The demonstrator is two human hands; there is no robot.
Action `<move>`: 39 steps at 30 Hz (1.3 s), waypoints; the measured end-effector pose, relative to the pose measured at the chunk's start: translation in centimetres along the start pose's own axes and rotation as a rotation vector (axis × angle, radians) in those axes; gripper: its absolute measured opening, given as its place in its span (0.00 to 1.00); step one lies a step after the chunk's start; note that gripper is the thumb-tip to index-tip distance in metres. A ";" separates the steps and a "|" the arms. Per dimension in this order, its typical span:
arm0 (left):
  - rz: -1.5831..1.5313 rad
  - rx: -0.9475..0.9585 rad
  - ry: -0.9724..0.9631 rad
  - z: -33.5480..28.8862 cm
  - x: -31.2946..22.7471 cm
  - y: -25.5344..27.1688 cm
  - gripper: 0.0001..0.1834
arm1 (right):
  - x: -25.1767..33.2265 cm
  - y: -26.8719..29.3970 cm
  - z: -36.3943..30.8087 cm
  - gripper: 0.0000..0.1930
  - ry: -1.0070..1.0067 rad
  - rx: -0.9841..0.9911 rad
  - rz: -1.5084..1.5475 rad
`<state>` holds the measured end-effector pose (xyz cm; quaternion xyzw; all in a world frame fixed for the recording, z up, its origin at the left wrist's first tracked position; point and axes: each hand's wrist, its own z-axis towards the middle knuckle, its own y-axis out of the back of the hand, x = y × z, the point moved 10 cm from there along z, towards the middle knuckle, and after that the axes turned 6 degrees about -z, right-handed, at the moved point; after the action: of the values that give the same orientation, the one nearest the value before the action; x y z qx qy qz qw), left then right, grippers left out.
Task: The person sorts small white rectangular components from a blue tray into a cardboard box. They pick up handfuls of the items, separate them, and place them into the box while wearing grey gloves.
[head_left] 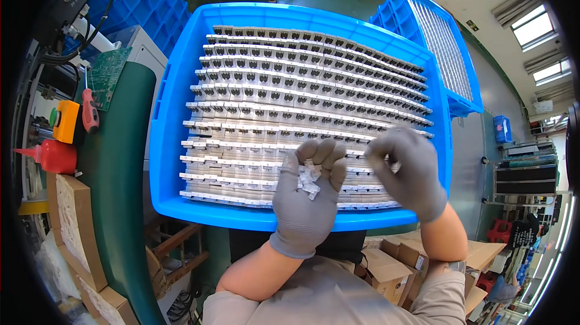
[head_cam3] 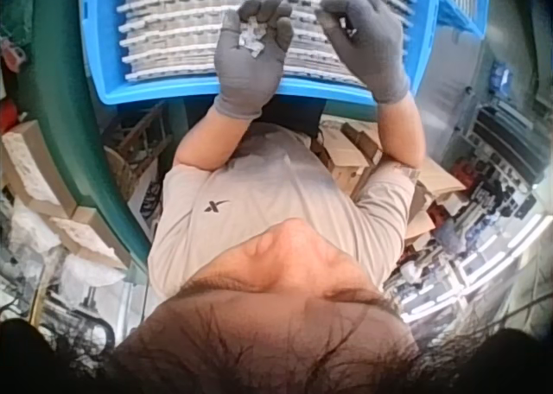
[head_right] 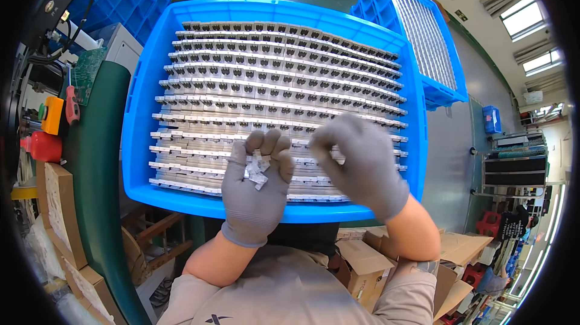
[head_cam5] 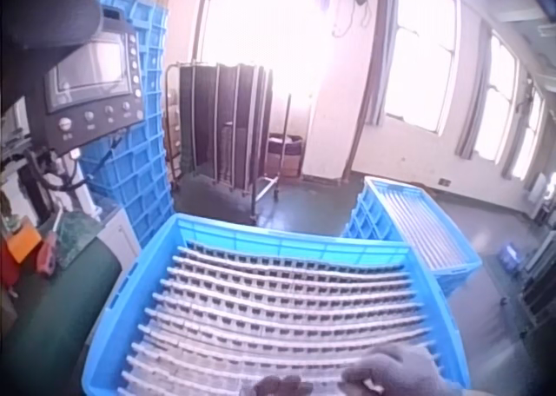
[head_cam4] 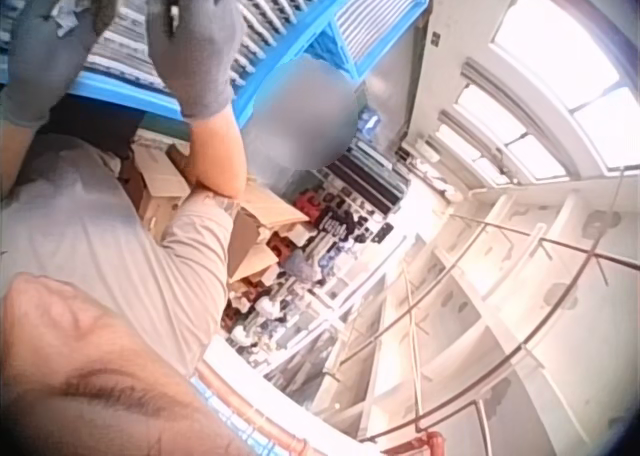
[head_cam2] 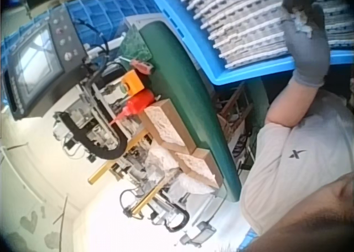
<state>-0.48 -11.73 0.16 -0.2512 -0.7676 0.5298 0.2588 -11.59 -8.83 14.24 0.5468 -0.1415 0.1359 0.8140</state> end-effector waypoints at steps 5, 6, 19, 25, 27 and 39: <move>0.066 -0.053 0.020 -0.2 -1.3 0.1 0.23 | -6.4 -3.1 -0.4 0.05 -0.136 0.108 -0.098; 0.133 -0.159 -0.007 -0.1 -1.4 -0.2 0.24 | -6.8 -4.0 -0.8 0.05 -0.130 0.142 -0.119; 0.129 0.017 0.084 0.0 -0.7 -1.1 0.27 | -6.2 -6.4 -1.1 0.04 -0.083 0.176 -0.250; 0.098 0.090 0.098 0.0 -0.6 -1.5 0.27 | -5.2 -5.2 -1.2 0.09 -0.029 0.180 -0.243; 0.081 0.223 0.124 0.1 -0.5 -2.2 0.27 | -4.9 -5.4 -1.3 0.11 0.008 0.183 -0.226; -0.018 0.161 0.006 0.0 -1.0 -1.3 0.30 | 5.4 -4.5 -0.1 0.11 0.113 0.223 0.097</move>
<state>0.10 -12.79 1.22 -0.2242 -0.7240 0.5866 0.2853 -4.89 -9.96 12.44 0.6179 -0.1055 0.2205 0.7473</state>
